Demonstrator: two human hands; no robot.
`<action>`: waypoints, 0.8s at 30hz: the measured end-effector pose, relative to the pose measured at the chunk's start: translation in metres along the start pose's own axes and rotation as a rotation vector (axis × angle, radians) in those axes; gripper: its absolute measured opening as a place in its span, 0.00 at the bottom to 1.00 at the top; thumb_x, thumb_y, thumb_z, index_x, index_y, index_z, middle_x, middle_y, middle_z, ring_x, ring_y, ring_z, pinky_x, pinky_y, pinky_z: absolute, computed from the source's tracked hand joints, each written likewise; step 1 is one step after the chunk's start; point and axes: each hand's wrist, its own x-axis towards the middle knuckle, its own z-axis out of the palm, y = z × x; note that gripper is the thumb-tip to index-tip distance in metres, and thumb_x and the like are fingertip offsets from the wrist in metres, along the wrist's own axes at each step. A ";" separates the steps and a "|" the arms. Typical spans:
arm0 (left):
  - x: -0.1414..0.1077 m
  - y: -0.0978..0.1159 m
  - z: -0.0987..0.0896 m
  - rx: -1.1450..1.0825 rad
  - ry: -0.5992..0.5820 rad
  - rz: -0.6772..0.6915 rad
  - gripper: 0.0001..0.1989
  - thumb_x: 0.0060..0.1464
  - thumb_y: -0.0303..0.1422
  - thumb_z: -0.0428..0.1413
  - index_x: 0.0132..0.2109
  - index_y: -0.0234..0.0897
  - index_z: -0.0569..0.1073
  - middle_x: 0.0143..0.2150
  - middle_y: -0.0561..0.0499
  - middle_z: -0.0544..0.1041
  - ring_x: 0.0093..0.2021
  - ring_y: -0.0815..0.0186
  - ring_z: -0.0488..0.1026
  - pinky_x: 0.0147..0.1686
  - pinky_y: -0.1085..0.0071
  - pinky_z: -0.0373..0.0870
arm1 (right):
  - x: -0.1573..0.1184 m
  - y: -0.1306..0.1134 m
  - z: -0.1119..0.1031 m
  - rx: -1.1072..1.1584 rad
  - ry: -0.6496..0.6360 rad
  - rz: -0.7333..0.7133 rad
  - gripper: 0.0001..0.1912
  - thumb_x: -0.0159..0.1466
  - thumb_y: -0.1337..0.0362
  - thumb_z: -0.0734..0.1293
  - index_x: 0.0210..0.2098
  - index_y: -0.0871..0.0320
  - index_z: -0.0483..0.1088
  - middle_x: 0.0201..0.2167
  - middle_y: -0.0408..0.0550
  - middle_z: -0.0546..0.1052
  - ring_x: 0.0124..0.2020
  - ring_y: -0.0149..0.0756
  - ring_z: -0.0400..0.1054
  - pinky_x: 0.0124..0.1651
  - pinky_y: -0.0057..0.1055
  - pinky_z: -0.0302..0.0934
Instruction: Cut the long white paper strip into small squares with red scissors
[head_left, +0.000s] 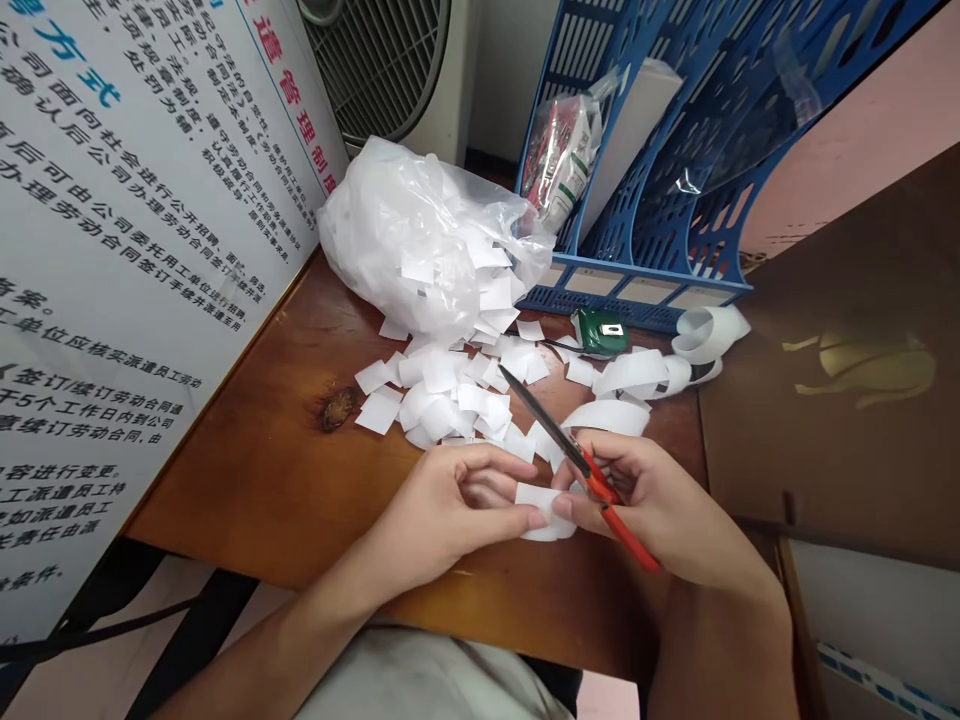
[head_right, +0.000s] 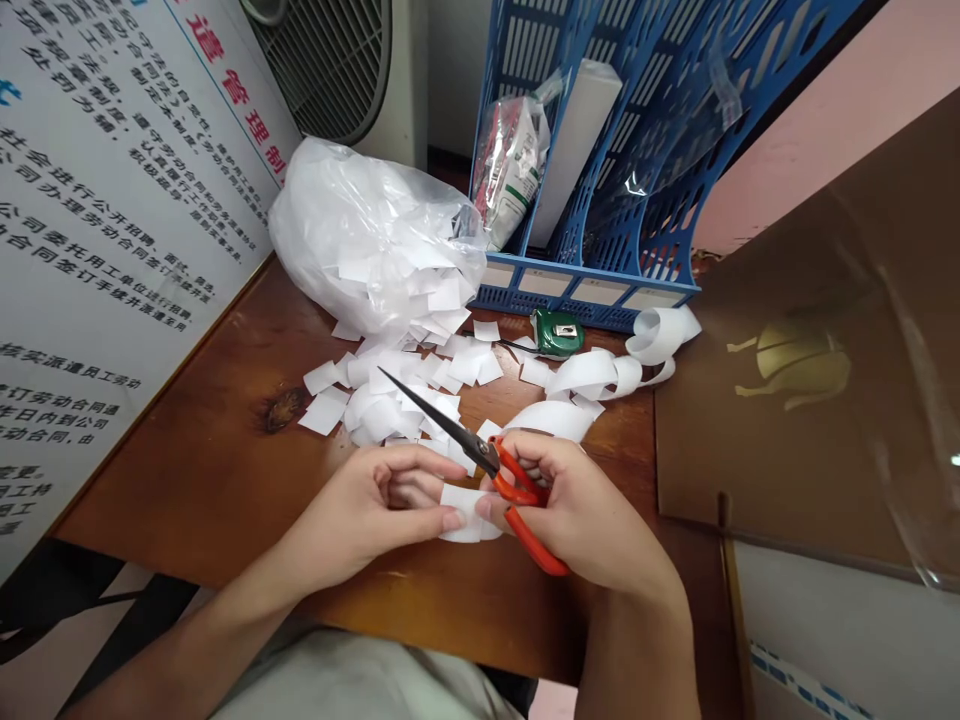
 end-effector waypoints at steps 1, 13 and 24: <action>0.000 -0.002 0.000 -0.001 -0.006 -0.018 0.19 0.49 0.39 0.70 0.46 0.32 0.80 0.34 0.49 0.79 0.31 0.69 0.74 0.33 0.75 0.68 | 0.000 0.001 0.000 -0.011 0.004 -0.002 0.11 0.62 0.61 0.75 0.34 0.59 0.69 0.28 0.40 0.65 0.29 0.29 0.56 0.31 0.26 0.53; 0.003 -0.001 0.001 0.166 0.057 -0.040 0.15 0.54 0.41 0.67 0.40 0.32 0.83 0.29 0.50 0.77 0.27 0.73 0.66 0.28 0.78 0.59 | 0.000 0.005 0.001 -0.059 0.076 0.041 0.08 0.65 0.63 0.71 0.32 0.59 0.70 0.28 0.40 0.68 0.30 0.29 0.60 0.34 0.26 0.56; 0.007 -0.008 -0.002 0.090 -0.013 -0.126 0.16 0.53 0.39 0.68 0.45 0.33 0.82 0.30 0.51 0.76 0.27 0.75 0.68 0.26 0.81 0.60 | 0.000 0.010 0.002 -0.082 0.067 -0.004 0.11 0.63 0.63 0.73 0.32 0.59 0.67 0.27 0.39 0.63 0.28 0.28 0.54 0.30 0.26 0.54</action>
